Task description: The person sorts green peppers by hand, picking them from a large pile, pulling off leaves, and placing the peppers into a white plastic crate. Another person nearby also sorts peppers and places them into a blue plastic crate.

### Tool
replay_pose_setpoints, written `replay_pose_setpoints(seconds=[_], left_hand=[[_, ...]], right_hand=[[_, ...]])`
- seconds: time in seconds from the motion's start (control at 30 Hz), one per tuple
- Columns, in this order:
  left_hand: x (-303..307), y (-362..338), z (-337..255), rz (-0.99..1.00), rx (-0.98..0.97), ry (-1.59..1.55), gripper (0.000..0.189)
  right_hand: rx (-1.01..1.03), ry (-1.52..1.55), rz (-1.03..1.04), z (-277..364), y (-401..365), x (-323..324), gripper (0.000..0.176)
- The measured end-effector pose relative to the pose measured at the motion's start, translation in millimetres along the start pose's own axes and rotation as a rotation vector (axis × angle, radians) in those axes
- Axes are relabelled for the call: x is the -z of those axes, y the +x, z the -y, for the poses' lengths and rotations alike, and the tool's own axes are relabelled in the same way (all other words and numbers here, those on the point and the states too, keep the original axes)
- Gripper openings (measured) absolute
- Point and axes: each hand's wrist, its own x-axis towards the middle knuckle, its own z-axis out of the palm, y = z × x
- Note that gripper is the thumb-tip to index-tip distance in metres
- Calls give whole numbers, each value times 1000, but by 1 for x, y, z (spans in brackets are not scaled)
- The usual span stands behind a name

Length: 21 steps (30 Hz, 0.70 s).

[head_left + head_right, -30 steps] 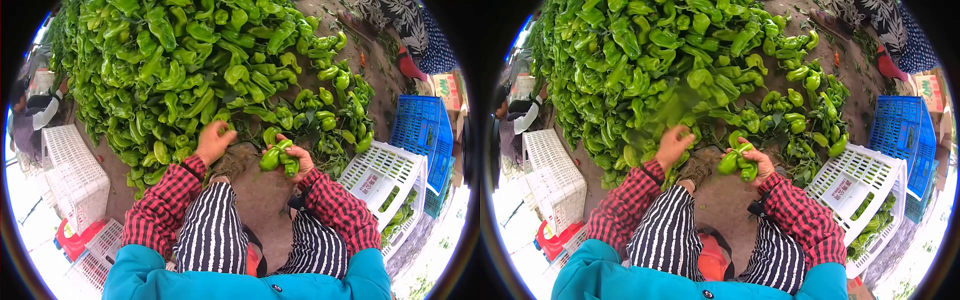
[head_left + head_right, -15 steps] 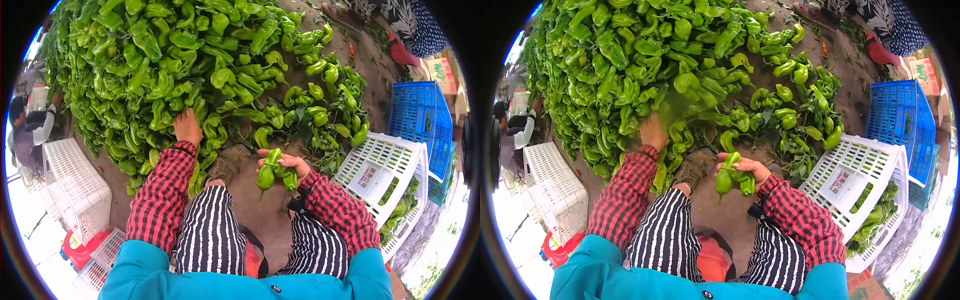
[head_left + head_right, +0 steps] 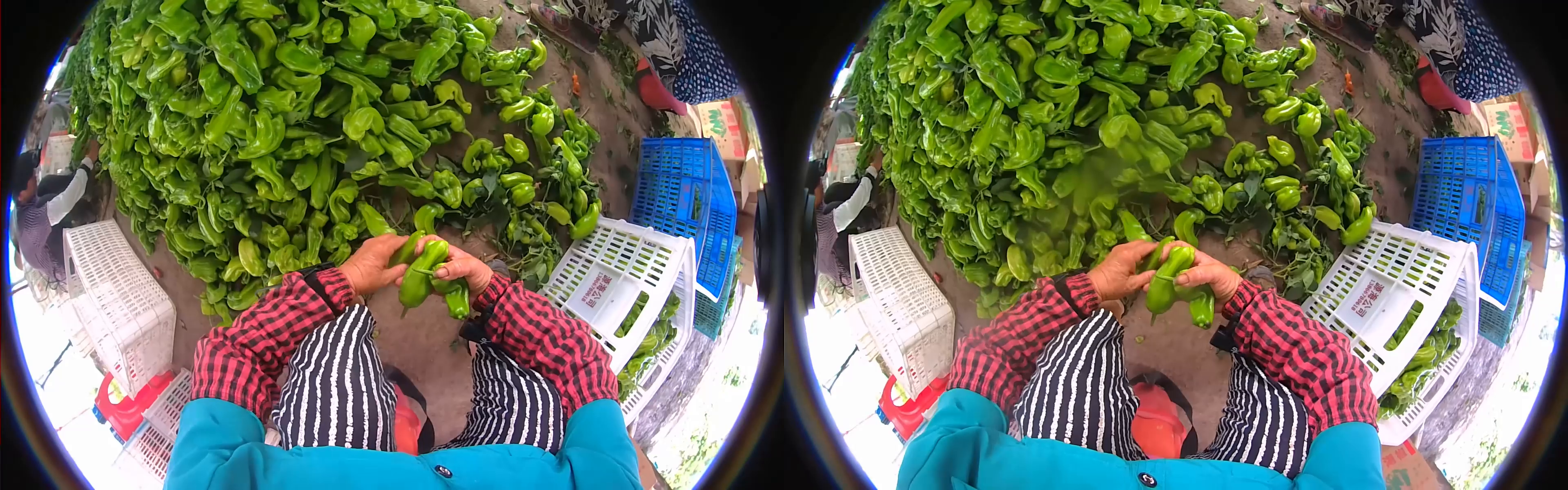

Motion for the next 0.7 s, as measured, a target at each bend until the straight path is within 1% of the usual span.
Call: replay_pose_setpoints(seconds=[0.07, 0.1, 0.13, 0.17, 0.2, 0.23, 0.27, 0.3, 0.33, 0.4, 0.43, 0.47, 0.53, 0.57, 0.63, 0.67, 0.7], left_hand=[[4, -2, 5, 56, 14, -230, 37], [9, -5, 7, 15, 36, -245, 33], [18, -8, 10, -110, 70, -227, 32], [19, -10, 19, -327, 392, -385, 31], [20, -12, 46, -617, 391, -308, 23], [31, -14, 61, -728, 481, 10, 25], [36, -16, 91, -723, 551, 343, 31], [41, -15, 120, -640, 704, 348, 38], [46, -5, 118, -645, 705, 341, 38], [51, 14, 108, -400, 977, 403, 41], [52, 20, 107, -433, 1019, 433, 46], [56, 24, 108, -432, 1012, 433, 46], [69, 28, 113, -292, 1084, 259, 49], [75, 26, 119, -216, 1033, 201, 52], [72, 25, 127, -202, 1045, 238, 52], [75, 24, 118, -197, 1063, 272, 53], [73, 22, 107, -292, 1048, 239, 54]], right_hand=[[16, 25, 6, -2, 0, 8, 48], [52, 94, -36, -1, -2, 9, 47], [88, 164, -82, 1, -6, 10, 46], [113, 186, -130, 4, -11, 20, 45], [137, 195, -131, 8, -17, 37, 45], [165, 222, -161, 11, -26, 41, 45], [191, 249, -186, 13, -34, 43, 44], [193, 244, -192, 14, -41, 46, 43], [197, 240, -198, 15, -46, 50, 43], [202, 209, -189, 14, -53, 56, 43], [210, 226, -213, 13, -57, 57, 43], [219, 242, -234, 13, -60, 59, 43], [240, 255, -229, 15, -66, 63, 43], [269, 280, -228, 15, -68, 63, 43], [301, 299, -202, 14, -71, 67, 45], [303, 298, -201, 16, -71, 64, 45], [326, 291, -181, 16, -72, 61, 45]])
